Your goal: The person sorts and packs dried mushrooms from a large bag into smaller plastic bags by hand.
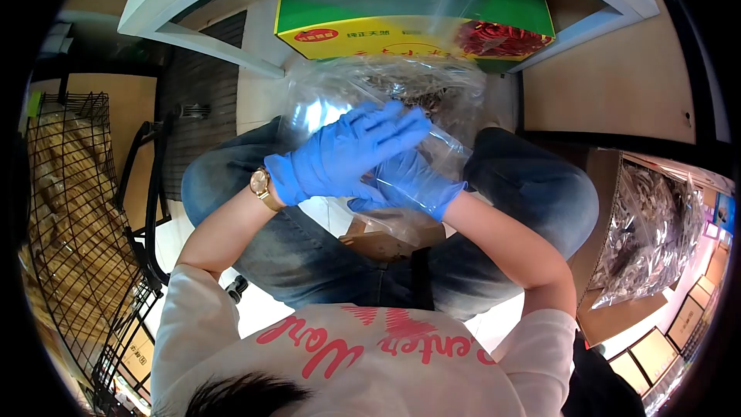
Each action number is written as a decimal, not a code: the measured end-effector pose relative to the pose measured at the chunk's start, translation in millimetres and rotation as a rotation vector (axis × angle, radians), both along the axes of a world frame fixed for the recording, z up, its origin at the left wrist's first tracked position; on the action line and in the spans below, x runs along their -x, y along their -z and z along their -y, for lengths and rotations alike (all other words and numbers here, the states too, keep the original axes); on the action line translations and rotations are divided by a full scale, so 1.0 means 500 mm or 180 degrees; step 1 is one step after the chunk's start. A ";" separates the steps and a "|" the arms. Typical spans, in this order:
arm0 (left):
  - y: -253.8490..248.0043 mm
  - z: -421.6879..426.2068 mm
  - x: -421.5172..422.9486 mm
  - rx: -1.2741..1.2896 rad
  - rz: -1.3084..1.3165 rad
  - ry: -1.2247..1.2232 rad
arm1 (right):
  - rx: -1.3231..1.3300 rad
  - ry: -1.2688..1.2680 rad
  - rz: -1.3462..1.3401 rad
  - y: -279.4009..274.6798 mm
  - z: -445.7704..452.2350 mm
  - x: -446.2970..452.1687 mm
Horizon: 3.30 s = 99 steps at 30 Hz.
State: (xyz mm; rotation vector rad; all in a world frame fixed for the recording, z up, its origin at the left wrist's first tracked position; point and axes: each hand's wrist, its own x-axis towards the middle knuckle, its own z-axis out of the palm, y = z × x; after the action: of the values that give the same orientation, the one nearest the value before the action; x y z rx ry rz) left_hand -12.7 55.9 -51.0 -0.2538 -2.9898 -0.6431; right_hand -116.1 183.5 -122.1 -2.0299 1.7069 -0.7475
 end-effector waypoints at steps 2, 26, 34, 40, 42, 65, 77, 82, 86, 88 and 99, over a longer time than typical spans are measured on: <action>0.012 -0.004 -0.006 -0.0062 -0.0112 0.0052 | 0.0067 -0.0072 0.0097 -0.003 0.003 0.008; -0.074 0.154 -0.165 -0.0460 -0.0110 -0.2492 | -0.2569 0.0112 -0.1000 0.370 -0.019 0.111; -0.052 0.178 -0.219 -0.0512 0.0022 -0.3445 | -0.2082 0.0513 -0.1313 0.482 -0.032 -0.070; -0.060 0.168 -0.168 -0.0607 0.0148 -0.2840 | -0.2548 0.0915 -0.0646 0.474 -0.019 -0.070; -0.061 0.166 -0.154 -0.0648 0.0150 -0.2668 | -0.2366 0.1157 -0.0142 0.543 -0.054 -0.074; -0.008 0.135 -0.085 0.0143 -0.0320 -0.1671 | -0.1601 0.2686 0.2581 0.609 -0.025 -0.020; 0.069 0.102 -0.086 0.0050 0.1056 -0.1866 | 0.0387 0.3056 0.4061 0.153 -0.002 -0.022; 0.076 0.110 -0.105 0.0046 0.0975 -0.1815 | 0.0599 0.3001 0.3542 0.072 -0.025 -0.006; 0.088 0.104 -0.118 0.0029 0.0940 -0.1732 | 0.0620 0.2961 0.2971 0.048 -0.034 0.012; 0.103 0.096 -0.119 0.0034 0.0901 -0.1687 | 0.0631 0.2769 0.2616 0.024 -0.029 0.014; 0.117 0.063 -0.101 -0.0109 0.0995 -0.1567 | -0.0403 0.1248 0.0806 -0.097 0.031 0.001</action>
State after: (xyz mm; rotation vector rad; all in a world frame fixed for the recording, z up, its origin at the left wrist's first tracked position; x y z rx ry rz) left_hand 37.9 24.3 -109.7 0.6220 -3.1252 -0.7229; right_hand -116.7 168.0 -73.5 -1.4617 1.9629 -0.9451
